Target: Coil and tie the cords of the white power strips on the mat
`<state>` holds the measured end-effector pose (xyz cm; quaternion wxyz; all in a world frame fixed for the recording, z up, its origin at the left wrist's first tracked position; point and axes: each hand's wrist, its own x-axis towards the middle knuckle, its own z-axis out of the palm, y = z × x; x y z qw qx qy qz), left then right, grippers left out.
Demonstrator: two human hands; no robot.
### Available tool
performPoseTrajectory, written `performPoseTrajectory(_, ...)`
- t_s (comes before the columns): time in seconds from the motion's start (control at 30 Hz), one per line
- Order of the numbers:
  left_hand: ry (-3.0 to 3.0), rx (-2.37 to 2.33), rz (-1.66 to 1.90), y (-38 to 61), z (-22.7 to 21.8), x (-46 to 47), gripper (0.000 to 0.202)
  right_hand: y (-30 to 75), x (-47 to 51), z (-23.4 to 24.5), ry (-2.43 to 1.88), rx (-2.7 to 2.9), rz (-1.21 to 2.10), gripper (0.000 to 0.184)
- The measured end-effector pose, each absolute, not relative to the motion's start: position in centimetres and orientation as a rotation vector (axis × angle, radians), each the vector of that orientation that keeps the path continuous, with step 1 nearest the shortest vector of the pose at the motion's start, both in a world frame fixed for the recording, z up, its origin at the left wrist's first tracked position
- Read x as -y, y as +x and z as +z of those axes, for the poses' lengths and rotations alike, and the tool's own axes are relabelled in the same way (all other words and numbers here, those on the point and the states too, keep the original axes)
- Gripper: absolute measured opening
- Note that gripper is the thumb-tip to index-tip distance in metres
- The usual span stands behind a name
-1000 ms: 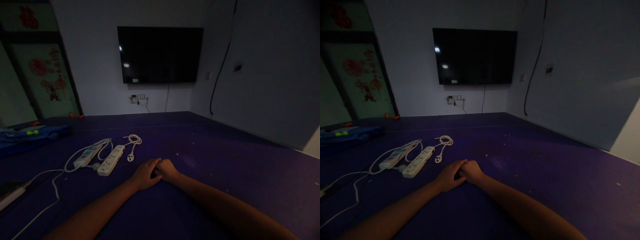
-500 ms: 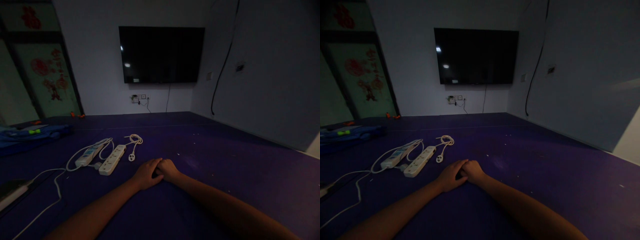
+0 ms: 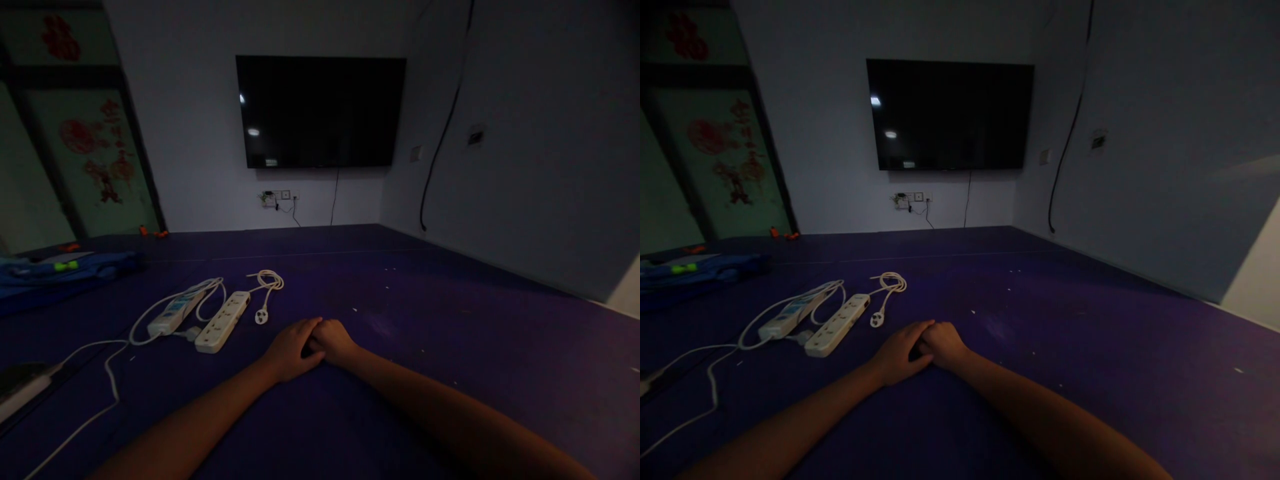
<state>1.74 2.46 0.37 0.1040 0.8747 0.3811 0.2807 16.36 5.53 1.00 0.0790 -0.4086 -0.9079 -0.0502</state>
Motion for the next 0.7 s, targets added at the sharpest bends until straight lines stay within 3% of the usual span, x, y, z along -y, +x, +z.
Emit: performPoseTrajectory(0.7,2.585,-1.133,0.831,1.77,0.41,-2.43,0.061,16.32,-5.69,0.87,-1.243,2.729,-0.15,0.026)
